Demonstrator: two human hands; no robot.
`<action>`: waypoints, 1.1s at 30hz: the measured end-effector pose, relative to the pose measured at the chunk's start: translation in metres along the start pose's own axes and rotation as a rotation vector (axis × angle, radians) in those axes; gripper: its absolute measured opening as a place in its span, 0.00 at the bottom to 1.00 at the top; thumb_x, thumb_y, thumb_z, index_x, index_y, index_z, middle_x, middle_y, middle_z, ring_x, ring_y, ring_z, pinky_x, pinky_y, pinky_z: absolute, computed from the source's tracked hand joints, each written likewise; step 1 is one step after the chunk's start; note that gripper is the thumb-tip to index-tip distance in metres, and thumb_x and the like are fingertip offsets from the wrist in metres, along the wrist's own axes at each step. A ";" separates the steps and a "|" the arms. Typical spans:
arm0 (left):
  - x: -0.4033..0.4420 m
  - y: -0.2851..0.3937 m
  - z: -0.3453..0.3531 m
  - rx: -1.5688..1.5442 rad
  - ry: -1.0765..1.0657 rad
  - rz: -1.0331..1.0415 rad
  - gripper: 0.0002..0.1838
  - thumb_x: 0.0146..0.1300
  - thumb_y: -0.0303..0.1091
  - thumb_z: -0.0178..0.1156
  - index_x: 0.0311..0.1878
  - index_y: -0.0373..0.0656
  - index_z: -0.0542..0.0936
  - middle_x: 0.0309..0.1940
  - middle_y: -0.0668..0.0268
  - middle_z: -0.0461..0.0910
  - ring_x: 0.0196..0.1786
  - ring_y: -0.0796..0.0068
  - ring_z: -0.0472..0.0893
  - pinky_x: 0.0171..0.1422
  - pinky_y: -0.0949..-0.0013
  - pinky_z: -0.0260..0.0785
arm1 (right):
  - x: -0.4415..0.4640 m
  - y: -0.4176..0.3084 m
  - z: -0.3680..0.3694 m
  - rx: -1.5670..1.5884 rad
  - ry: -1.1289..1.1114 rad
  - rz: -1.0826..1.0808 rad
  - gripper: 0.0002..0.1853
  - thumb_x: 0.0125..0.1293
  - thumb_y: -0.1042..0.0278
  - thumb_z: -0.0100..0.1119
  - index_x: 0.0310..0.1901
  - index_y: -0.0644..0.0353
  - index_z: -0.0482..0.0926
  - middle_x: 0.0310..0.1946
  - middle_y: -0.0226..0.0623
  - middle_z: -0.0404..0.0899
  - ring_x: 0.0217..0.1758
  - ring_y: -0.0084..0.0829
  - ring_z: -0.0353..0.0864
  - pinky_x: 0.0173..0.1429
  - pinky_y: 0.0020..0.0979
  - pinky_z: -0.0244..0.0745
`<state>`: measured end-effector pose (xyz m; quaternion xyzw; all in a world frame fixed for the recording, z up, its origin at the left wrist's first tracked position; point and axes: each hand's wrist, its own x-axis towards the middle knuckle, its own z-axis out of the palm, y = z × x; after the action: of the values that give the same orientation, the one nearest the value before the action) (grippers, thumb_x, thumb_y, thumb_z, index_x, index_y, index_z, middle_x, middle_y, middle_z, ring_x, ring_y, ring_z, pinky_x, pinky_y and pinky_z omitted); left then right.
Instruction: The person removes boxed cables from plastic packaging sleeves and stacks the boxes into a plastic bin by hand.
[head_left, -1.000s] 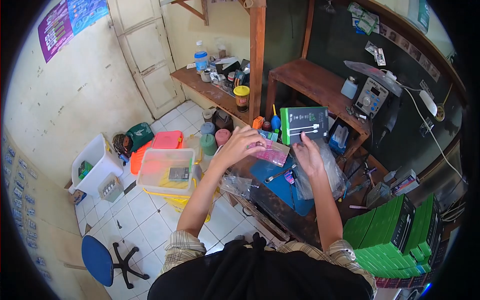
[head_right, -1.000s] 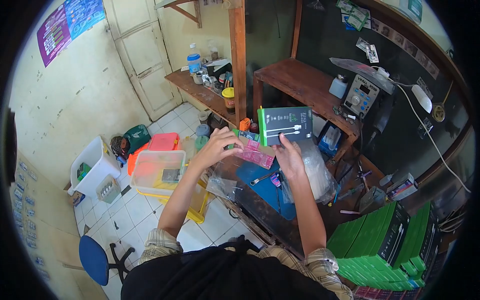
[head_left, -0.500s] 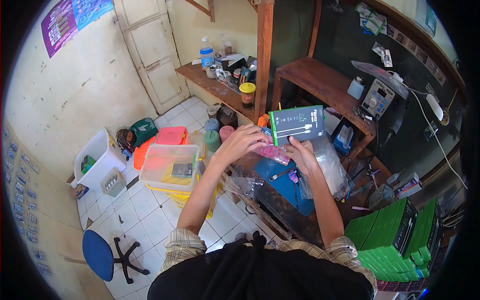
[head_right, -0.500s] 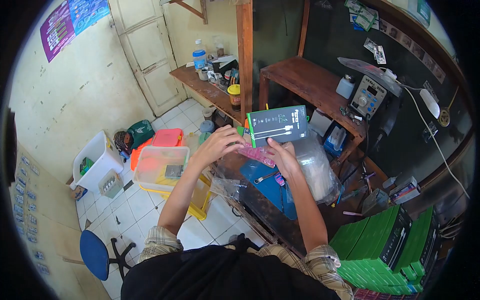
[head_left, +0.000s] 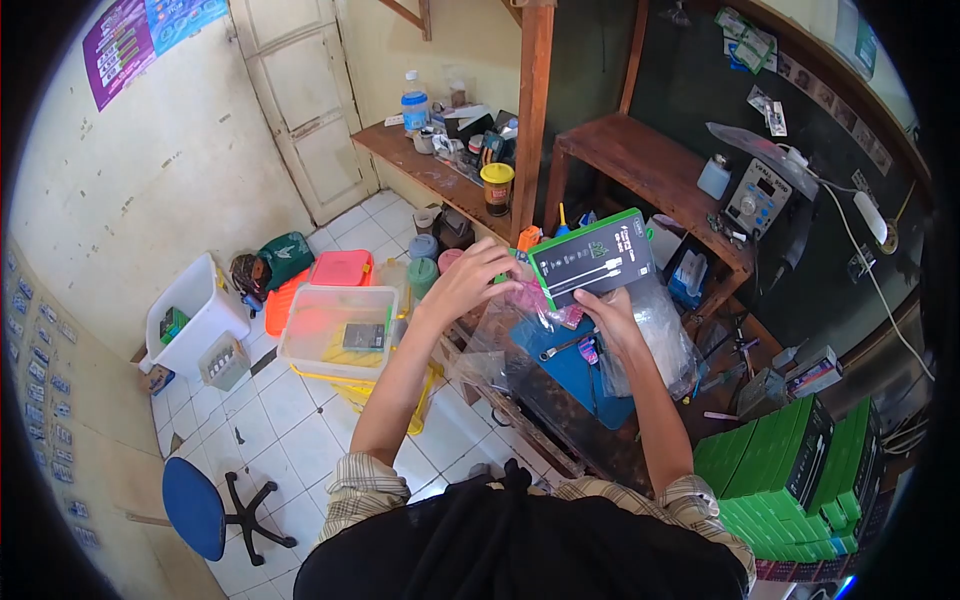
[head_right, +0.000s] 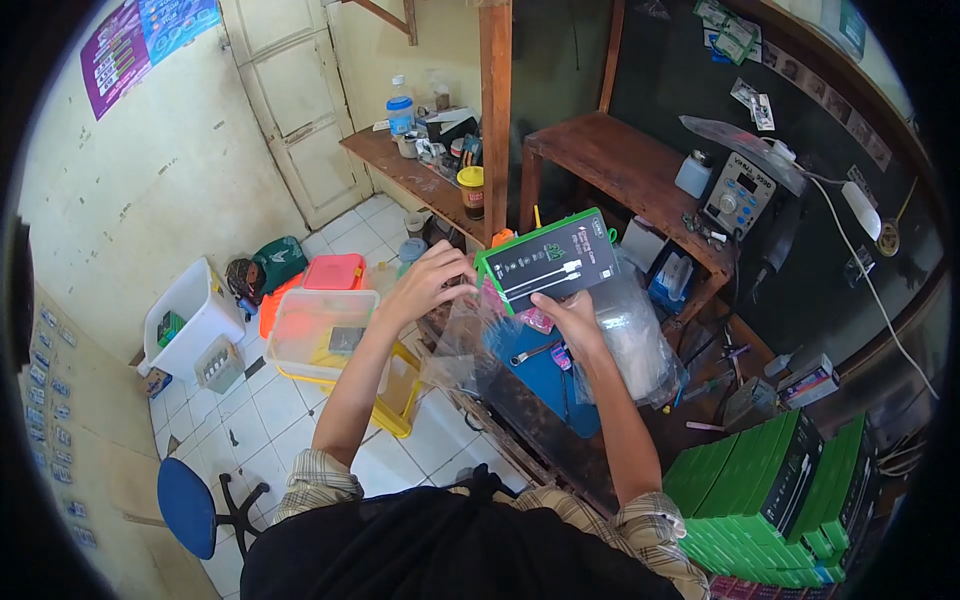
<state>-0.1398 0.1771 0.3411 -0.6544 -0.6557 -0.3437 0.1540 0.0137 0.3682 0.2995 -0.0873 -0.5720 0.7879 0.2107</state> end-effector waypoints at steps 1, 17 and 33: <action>-0.001 -0.001 0.000 0.042 -0.001 0.042 0.08 0.50 0.34 0.62 0.32 0.43 0.75 0.30 0.67 0.71 0.38 0.67 0.69 0.43 0.68 0.64 | 0.001 0.001 -0.001 -0.060 0.001 -0.020 0.25 0.53 0.78 0.63 0.52 0.68 0.64 0.47 0.42 0.73 0.50 0.30 0.74 0.54 0.29 0.71; -0.005 -0.006 -0.001 0.214 0.009 0.125 0.09 0.46 0.34 0.63 0.32 0.46 0.76 0.33 0.69 0.70 0.40 0.68 0.68 0.46 0.66 0.64 | 0.004 0.008 -0.003 -0.181 -0.007 -0.074 0.28 0.52 0.78 0.63 0.52 0.67 0.60 0.38 0.38 0.74 0.36 0.24 0.77 0.36 0.24 0.75; 0.011 0.001 0.026 0.284 -0.037 0.240 0.06 0.50 0.38 0.60 0.33 0.51 0.78 0.36 0.70 0.67 0.42 0.70 0.67 0.47 0.66 0.61 | -0.018 -0.036 -0.035 -0.566 -0.084 -0.052 0.36 0.50 0.72 0.67 0.59 0.67 0.58 0.49 0.40 0.71 0.47 0.28 0.74 0.47 0.28 0.72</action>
<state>-0.1339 0.2018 0.3297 -0.7056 -0.6177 -0.2149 0.2728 0.0516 0.3994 0.3197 -0.0952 -0.7795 0.5941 0.1739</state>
